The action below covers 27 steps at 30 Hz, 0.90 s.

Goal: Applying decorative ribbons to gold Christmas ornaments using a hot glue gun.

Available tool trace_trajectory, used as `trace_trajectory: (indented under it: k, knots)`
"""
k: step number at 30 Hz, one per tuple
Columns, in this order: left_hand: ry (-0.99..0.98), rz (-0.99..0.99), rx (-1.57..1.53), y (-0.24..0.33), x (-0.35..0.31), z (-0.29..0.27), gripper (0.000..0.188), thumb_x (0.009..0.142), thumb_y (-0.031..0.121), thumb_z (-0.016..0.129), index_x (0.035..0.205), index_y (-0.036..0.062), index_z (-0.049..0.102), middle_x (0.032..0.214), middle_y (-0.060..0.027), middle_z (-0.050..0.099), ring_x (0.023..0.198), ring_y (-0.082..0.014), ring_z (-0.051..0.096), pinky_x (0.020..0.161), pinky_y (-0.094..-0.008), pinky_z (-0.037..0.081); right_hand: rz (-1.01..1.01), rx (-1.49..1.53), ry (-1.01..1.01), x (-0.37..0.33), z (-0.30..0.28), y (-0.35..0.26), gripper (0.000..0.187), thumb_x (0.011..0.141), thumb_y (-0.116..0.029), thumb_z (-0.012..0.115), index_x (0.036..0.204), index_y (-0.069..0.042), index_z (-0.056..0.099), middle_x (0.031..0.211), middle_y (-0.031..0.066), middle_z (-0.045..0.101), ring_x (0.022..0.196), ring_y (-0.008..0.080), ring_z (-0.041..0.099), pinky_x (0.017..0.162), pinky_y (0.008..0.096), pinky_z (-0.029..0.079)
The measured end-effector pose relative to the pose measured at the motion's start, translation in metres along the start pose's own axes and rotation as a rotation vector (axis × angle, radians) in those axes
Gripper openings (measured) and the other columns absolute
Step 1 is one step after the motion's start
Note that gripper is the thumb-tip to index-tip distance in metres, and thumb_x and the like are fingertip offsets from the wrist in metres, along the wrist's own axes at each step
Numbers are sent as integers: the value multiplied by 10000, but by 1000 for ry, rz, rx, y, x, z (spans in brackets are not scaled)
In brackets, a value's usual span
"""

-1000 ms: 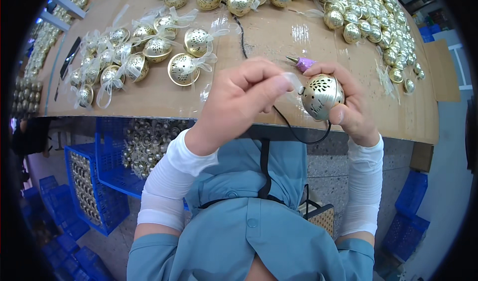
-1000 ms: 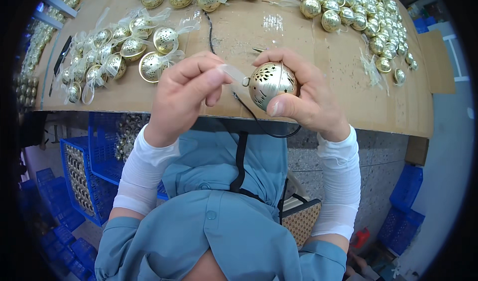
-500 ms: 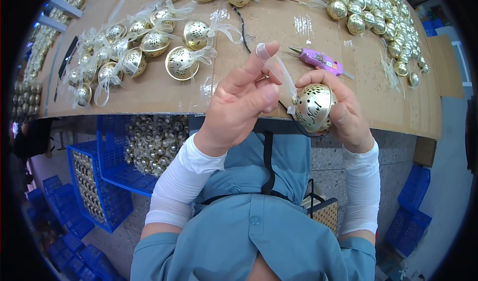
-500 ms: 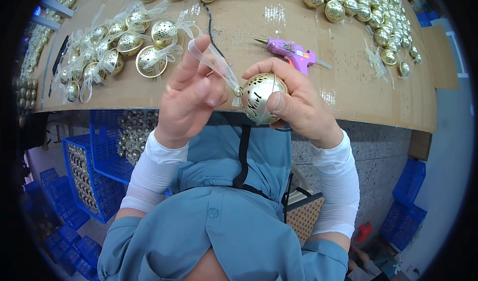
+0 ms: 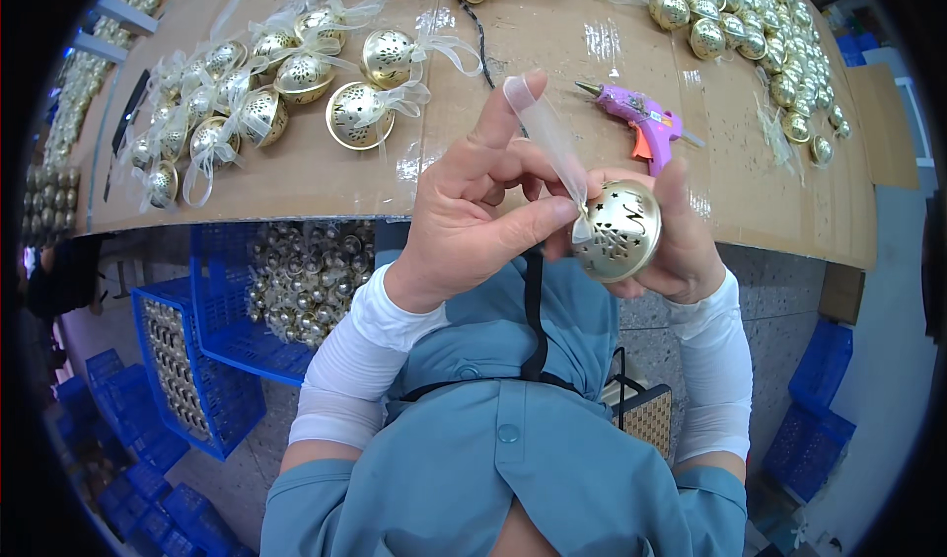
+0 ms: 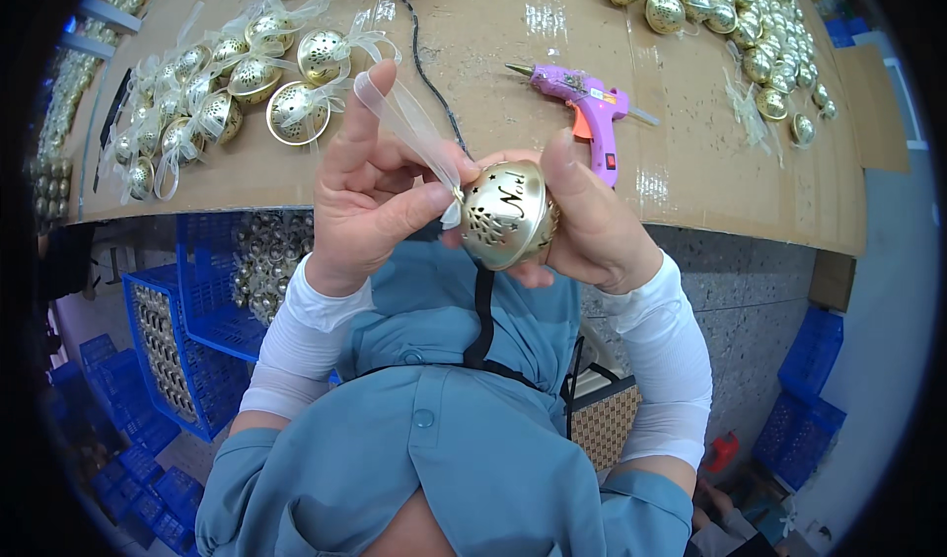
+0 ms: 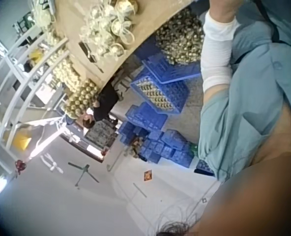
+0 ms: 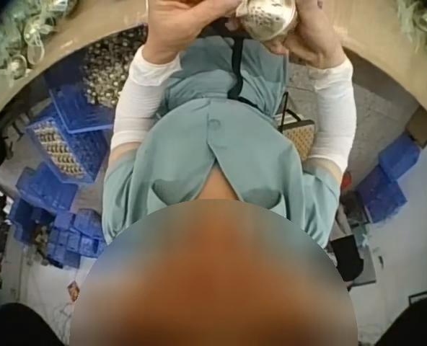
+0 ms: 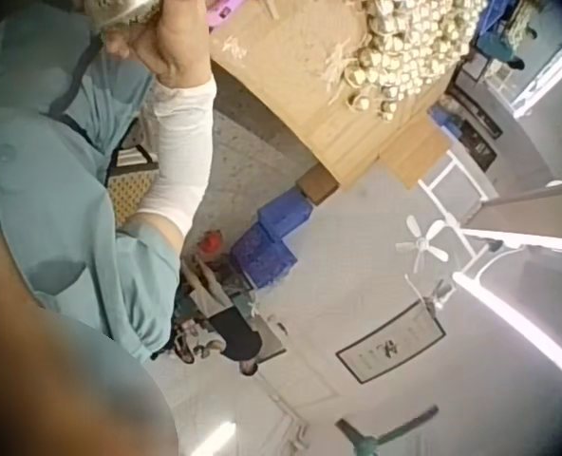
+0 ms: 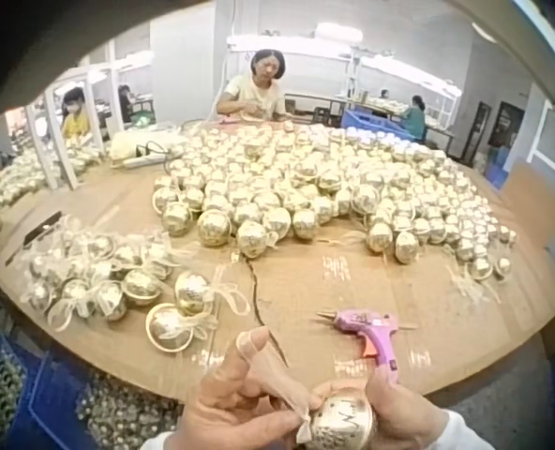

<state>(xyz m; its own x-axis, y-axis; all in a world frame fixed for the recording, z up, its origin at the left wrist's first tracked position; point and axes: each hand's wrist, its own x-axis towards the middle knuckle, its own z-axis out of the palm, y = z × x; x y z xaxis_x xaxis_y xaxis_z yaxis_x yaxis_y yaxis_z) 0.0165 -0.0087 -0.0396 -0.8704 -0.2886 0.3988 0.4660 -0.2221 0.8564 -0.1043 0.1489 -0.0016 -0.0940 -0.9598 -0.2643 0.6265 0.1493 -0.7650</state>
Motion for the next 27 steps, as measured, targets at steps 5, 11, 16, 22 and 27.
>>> trace_trajectory:
  k: [5,11,16,22,27]
  knots:
    - [21,53,90,8,3,-4,781,809,-61,561,1423,72,97,929,-152,626,892,-173,609,781,-281,492,-289,-305,181,3,17,11,674,805,-505,570,1238,-16,407,1021,121,583,843,173,604,593,210,498]
    - [46,77,358,15,1,-3,752,816,-54,550,1410,20,95,946,-169,626,864,-166,610,757,-268,498,-462,-531,255,1,11,15,717,731,-322,704,1281,-8,368,1129,140,544,1055,214,540,834,290,474]
    - [51,34,253,17,4,1,728,825,-45,545,1402,-3,104,948,-183,626,789,-143,610,717,-241,499,-291,-209,83,2,3,11,767,703,-360,706,1276,27,372,1118,163,555,1035,231,557,878,342,455]
    - [36,-31,151,20,5,2,705,816,-48,550,1394,-10,148,942,-184,628,757,-138,609,693,-234,500,-202,-34,-44,7,-3,22,778,718,-437,656,1261,52,389,1069,200,567,948,259,596,787,345,501]
    - [48,113,391,19,5,3,681,774,-76,565,1369,-27,237,912,-147,632,754,-147,609,683,-249,499,-132,46,-62,8,-3,25,788,710,-456,639,1257,54,391,1045,215,565,880,267,609,665,333,528]
